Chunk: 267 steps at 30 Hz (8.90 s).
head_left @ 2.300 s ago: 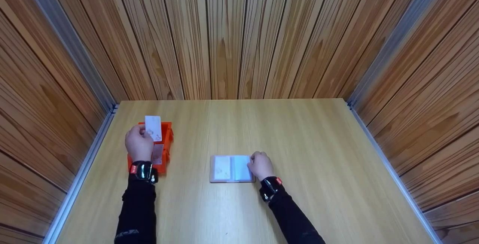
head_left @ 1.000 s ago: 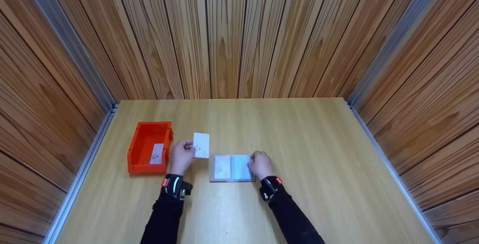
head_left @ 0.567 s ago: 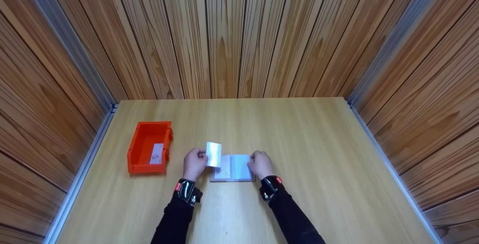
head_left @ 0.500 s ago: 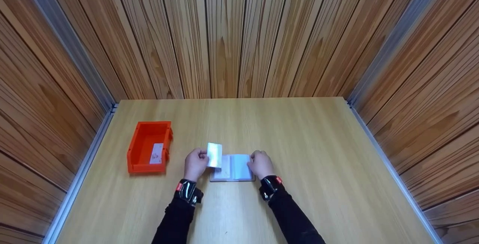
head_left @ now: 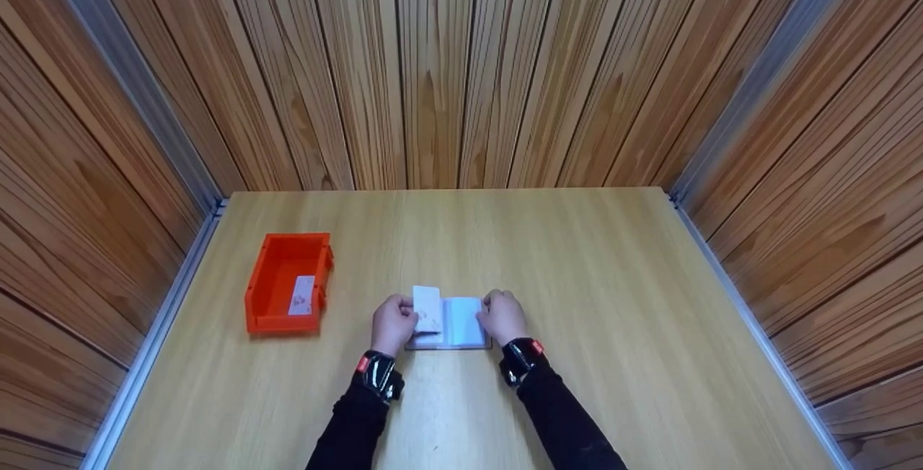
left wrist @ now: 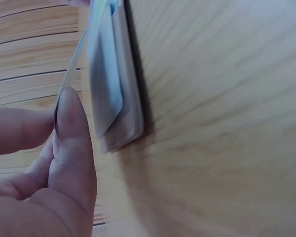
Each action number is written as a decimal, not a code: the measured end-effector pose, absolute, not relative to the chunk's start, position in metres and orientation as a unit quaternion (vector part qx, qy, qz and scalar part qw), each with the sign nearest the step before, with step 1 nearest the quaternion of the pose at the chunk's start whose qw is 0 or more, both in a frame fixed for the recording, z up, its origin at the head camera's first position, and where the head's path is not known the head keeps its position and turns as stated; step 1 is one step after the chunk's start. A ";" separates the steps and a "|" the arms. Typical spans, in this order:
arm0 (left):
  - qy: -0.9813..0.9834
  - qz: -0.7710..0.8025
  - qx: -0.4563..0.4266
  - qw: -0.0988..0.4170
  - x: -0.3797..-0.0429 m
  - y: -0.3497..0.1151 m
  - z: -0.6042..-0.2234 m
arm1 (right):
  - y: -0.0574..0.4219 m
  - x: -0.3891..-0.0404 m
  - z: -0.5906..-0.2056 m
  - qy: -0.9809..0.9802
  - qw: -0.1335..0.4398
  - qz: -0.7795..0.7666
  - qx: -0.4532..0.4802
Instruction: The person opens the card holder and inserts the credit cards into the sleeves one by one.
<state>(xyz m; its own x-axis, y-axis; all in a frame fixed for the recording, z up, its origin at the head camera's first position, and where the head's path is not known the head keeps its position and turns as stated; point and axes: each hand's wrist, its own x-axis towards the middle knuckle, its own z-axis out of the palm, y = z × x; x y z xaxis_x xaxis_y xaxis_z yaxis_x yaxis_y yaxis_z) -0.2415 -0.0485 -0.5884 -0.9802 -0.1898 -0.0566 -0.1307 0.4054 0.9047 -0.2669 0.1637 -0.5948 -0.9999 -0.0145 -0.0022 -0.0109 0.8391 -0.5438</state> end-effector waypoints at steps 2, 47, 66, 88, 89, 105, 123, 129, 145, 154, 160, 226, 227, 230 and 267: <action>-0.841 -0.532 0.092 0.029 -0.241 -0.047 -0.589 | 0.164 -0.267 -0.595 0.959 0.000 -0.284 -0.010; -0.870 -0.487 0.080 0.001 -0.238 -0.031 -0.590 | 0.164 -0.267 -0.596 0.960 -0.004 -0.279 -0.010; -0.877 -0.476 0.054 0.017 -0.237 -0.031 -0.592 | 0.165 -0.267 -0.596 0.961 -0.027 -0.273 -0.027; -0.885 -0.463 0.048 0.025 -0.238 -0.032 -0.592 | 0.165 -0.265 -0.594 0.963 -0.017 -0.269 -0.021; -0.886 -0.461 0.049 0.024 -0.238 -0.031 -0.592 | 0.165 -0.265 -0.595 0.963 -0.017 -0.269 -0.021; -0.886 -0.462 0.041 0.029 -0.238 -0.029 -0.594 | 0.165 -0.267 -0.598 0.961 -0.035 -0.271 -0.029; -0.889 -0.455 0.041 0.034 -0.239 -0.015 -0.595 | 0.164 -0.266 -0.595 0.962 -0.013 -0.271 -0.021; -0.896 -0.441 0.043 0.022 -0.239 -0.010 -0.593 | 0.164 -0.265 -0.595 0.963 -0.009 -0.270 -0.015; -0.909 -0.416 0.022 0.029 -0.239 -0.002 -0.590 | 0.164 -0.265 -0.596 0.962 -0.020 -0.272 -0.021; -0.917 -0.397 -0.012 0.046 -0.240 0.002 -0.595 | 0.164 -0.265 -0.595 0.960 -0.024 -0.277 -0.022; -0.915 -0.393 -0.043 0.084 -0.241 0.002 -0.599 | 0.164 -0.266 -0.594 0.961 -0.032 -0.274 -0.028; -0.913 -0.390 0.112 0.031 -0.250 -0.051 -0.586 | 0.165 -0.265 -0.595 0.960 -0.020 -0.277 -0.023; -0.914 -0.389 0.111 0.031 -0.250 -0.052 -0.587 | 0.165 -0.265 -0.595 0.960 -0.020 -0.277 -0.023; -0.915 -0.387 0.110 0.027 -0.249 -0.052 -0.588 | 0.165 -0.265 -0.595 0.960 -0.022 -0.278 -0.026; -0.916 -0.379 0.123 -0.048 -0.249 -0.050 -0.587 | 0.164 -0.267 -0.589 0.959 0.006 -0.282 -0.013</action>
